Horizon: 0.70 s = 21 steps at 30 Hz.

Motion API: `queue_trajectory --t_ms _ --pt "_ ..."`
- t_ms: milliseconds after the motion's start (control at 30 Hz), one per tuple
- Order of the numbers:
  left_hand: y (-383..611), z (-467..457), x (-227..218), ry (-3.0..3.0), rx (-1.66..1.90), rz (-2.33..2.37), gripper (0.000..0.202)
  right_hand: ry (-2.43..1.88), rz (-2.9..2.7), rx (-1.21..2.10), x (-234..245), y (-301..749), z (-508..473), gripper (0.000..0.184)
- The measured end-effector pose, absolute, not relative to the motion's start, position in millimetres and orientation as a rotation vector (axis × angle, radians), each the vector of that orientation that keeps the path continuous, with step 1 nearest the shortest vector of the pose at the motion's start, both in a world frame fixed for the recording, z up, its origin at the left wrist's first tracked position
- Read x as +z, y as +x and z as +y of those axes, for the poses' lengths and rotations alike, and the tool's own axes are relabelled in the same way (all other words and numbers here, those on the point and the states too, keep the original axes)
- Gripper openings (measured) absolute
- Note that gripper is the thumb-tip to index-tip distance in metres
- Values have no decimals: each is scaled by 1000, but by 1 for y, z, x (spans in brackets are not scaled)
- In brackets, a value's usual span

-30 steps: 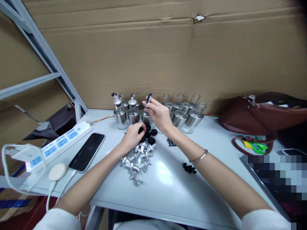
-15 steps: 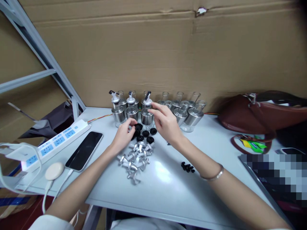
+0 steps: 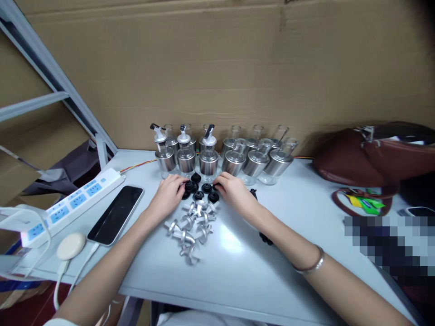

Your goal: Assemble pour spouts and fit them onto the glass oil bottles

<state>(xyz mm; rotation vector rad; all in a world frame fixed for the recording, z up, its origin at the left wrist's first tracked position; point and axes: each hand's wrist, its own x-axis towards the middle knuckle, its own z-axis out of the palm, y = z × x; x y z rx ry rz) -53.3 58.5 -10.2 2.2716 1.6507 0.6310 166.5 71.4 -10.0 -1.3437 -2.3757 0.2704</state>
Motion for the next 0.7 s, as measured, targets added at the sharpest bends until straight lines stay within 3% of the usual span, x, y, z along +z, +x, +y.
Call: queue_trajectory --t_ms 200,433,700 --pt "-53 56 -9 2283 640 1614 34 -1302 -2346 346 -1 177 59 15" --pt "-54 55 -3 2265 677 1601 34 -1180 -2428 374 -2 191 43 25" --pt "-56 50 -4 2275 681 1666 29 -1079 -2419 355 -7 189 34 19"
